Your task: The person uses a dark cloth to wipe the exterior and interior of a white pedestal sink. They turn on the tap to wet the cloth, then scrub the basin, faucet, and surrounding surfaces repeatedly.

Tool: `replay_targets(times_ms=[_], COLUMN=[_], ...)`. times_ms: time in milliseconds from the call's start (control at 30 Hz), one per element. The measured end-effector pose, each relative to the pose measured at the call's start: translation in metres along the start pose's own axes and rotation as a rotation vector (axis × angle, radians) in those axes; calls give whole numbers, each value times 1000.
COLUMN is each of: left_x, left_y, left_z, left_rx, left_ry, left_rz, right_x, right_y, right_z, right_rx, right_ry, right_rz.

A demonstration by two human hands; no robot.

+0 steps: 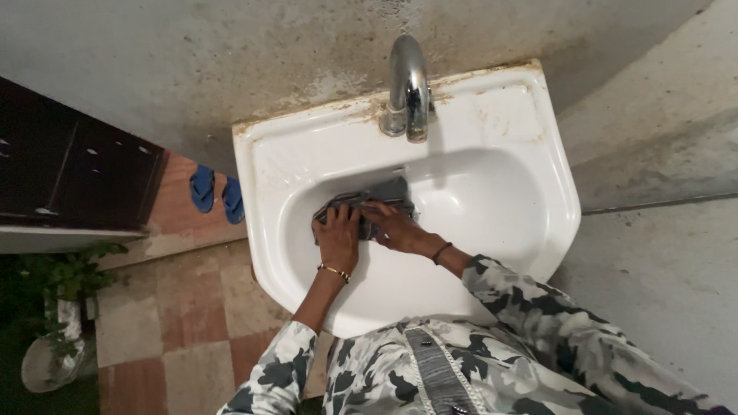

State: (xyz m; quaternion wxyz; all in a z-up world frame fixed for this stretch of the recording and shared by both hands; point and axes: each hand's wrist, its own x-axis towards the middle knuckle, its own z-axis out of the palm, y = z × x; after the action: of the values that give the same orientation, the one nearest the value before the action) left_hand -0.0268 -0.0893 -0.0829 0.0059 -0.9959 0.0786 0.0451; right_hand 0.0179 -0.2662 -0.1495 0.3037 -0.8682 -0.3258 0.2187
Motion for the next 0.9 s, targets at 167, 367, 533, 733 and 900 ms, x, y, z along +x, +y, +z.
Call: replay_targets(times_ms=[167,367,533,733,900], left_x=[10,52,73,68,36], left_y=[20,89,155,191,195], left_z=[23,76,73,58,49], left_rx=[-141,-392,-588,-564,-639], left_ry=[-1,10,-112,-112,-90], left_rz=[-88,-5,109,334,472], right_x=[-8,-47,-102,-157,-186], right_y=[9,54,59,45,31], right_z=[-16,-54,-109,-128,-119], right_rx=[-188,-444,-630,-698,-632], right_ry=[108,196,75,208,130], right_rz=[-66,37,219,212,340])
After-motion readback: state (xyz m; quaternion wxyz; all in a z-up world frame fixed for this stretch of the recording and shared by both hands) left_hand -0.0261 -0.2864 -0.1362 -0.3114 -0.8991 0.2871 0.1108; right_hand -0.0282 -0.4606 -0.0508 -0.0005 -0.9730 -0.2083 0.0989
